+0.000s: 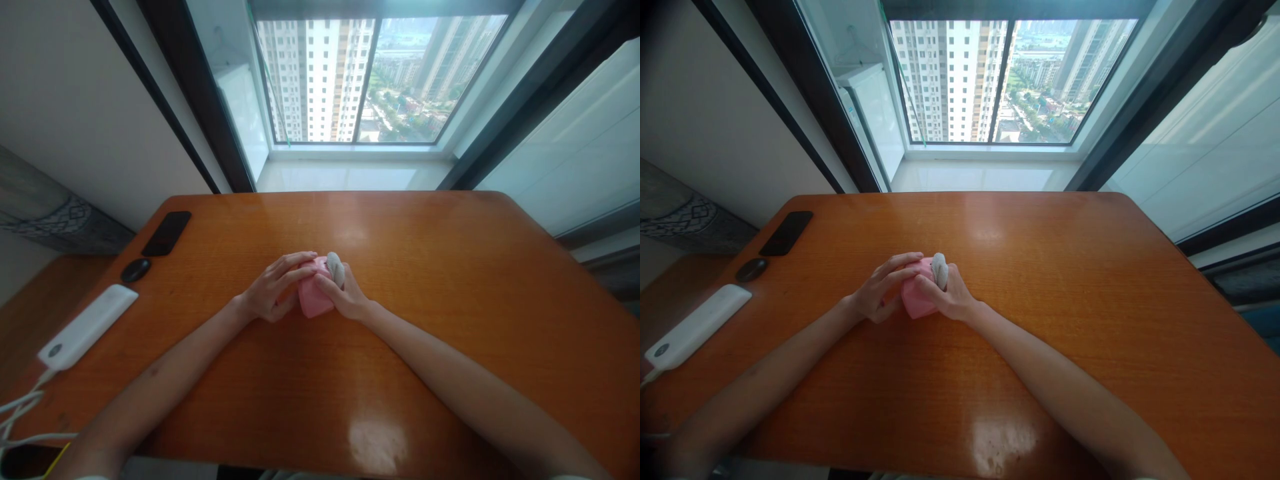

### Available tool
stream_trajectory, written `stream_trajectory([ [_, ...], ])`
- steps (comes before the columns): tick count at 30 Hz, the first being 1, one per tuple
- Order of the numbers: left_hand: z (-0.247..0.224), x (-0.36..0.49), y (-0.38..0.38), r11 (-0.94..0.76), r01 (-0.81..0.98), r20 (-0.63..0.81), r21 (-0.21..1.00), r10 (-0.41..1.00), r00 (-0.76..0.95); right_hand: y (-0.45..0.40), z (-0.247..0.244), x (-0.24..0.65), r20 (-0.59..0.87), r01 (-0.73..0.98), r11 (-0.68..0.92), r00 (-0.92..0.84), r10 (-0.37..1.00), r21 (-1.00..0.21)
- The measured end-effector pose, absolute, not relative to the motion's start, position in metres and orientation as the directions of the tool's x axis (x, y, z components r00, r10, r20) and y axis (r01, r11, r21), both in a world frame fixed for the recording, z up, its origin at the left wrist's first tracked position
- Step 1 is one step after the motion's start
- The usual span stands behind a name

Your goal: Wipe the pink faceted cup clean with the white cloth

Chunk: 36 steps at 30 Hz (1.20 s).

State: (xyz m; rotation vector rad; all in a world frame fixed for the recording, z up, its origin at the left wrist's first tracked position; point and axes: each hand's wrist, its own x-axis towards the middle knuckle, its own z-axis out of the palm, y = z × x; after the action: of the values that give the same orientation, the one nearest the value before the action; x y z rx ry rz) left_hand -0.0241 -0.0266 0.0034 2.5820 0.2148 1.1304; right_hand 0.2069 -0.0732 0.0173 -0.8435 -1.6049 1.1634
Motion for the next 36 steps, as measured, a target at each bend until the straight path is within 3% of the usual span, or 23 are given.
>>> stream_trajectory([
  [10, 0.001, -0.027, -0.024, -0.930, 0.030, 0.697, 0.366, 0.295, 0.654, -0.072, 0.013, 0.208, 0.262, 0.046, 0.288, -0.299, 0.917, -0.956],
  [16, 0.000, -0.025, -0.027, -0.895, 0.025, 0.686, 0.446, 0.360, 0.633, -0.074, 0.010, 0.209, 0.226, 0.021, 0.243, -0.298, 0.927, -0.970],
  [27, -0.001, -0.020, -0.030, -0.800, -0.045, 0.655, 0.599, 0.456, 0.602, -0.073, 0.006, 0.211, 0.302, 0.063, 0.336, -0.306, 0.903, -0.940],
  [36, -0.005, -0.018, -0.026, -0.622, 0.016, 0.501, 0.783, 0.647, 0.575, -0.074, 0.012, 0.210, 0.301, 0.117, 0.349, -0.302, 0.904, -0.930],
])
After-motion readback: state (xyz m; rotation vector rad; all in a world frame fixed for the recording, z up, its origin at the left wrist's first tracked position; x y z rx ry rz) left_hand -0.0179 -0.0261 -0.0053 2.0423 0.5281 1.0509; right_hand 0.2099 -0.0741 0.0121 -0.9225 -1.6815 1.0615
